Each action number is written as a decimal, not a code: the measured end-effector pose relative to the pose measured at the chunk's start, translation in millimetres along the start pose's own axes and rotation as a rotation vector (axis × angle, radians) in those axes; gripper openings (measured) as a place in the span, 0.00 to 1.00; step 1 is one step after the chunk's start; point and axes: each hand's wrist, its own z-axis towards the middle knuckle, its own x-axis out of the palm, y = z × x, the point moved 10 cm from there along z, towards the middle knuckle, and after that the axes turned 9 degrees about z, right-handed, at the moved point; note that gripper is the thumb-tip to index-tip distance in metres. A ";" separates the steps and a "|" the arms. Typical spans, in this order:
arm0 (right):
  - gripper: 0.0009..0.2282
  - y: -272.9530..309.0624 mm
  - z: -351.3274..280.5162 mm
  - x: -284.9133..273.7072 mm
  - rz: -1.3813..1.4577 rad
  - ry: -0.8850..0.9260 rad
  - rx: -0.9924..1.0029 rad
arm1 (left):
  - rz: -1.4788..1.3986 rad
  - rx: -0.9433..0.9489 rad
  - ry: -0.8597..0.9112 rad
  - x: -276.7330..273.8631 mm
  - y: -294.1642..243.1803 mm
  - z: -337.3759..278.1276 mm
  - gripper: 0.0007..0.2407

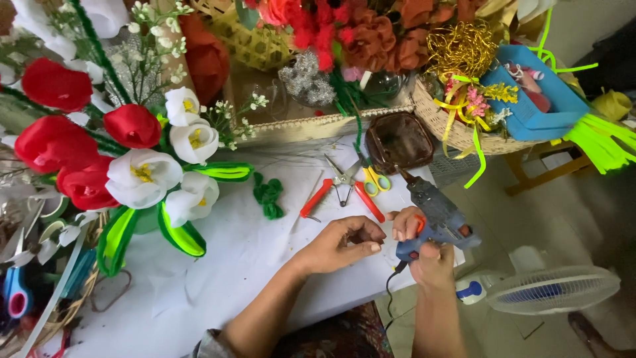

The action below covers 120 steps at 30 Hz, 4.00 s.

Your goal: The person inserts a glue stick into a hot glue gun and applies glue to the center of a white artificial flower. They then place the flower into a floral arrangement containing red roses and green leaves, adjusting the stems and leaves with their hands.

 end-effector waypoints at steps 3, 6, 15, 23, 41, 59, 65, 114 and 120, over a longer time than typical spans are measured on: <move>0.28 -1.7 -1.4 2.9 0.002 0.048 0.012 | 0.025 0.008 -0.017 0.2 3.4 -0.8 0.08; 0.28 11.5 10.7 30.8 0.010 0.083 0.091 | 0.181 0.029 -0.018 1.0 3.1 -2.8 0.07; 0.24 7.7 37.7 90.8 -0.031 0.258 0.223 | 0.567 -0.001 -0.136 -16.1 -9.0 -41.4 0.06; 0.21 -1.1 67.7 189.1 -0.174 0.530 0.138 | 0.767 -0.037 -0.287 -52.5 -60.1 -127.1 0.04; 0.18 -82.5 84.0 221.8 -0.336 0.561 0.518 | 1.199 0.153 -1.203 -163.2 -138.9 -204.3 0.09; 0.14 -75.5 100.8 221.5 -0.430 0.537 0.300 | 1.150 0.216 -1.294 -180.3 -137.6 -202.7 0.15; 0.11 -80.2 98.4 217.2 -0.377 0.558 0.239 | 1.135 0.193 -1.288 -182.0 -136.7 -201.4 0.15; 0.13 -77.2 98.6 225.6 -0.345 0.524 0.273 | 1.149 0.113 -1.268 -183.1 -129.8 -196.0 0.14; 0.17 -109.8 81.3 210.8 -0.511 0.514 0.652 | 1.202 0.095 -1.164 -179.1 -132.6 -192.4 0.10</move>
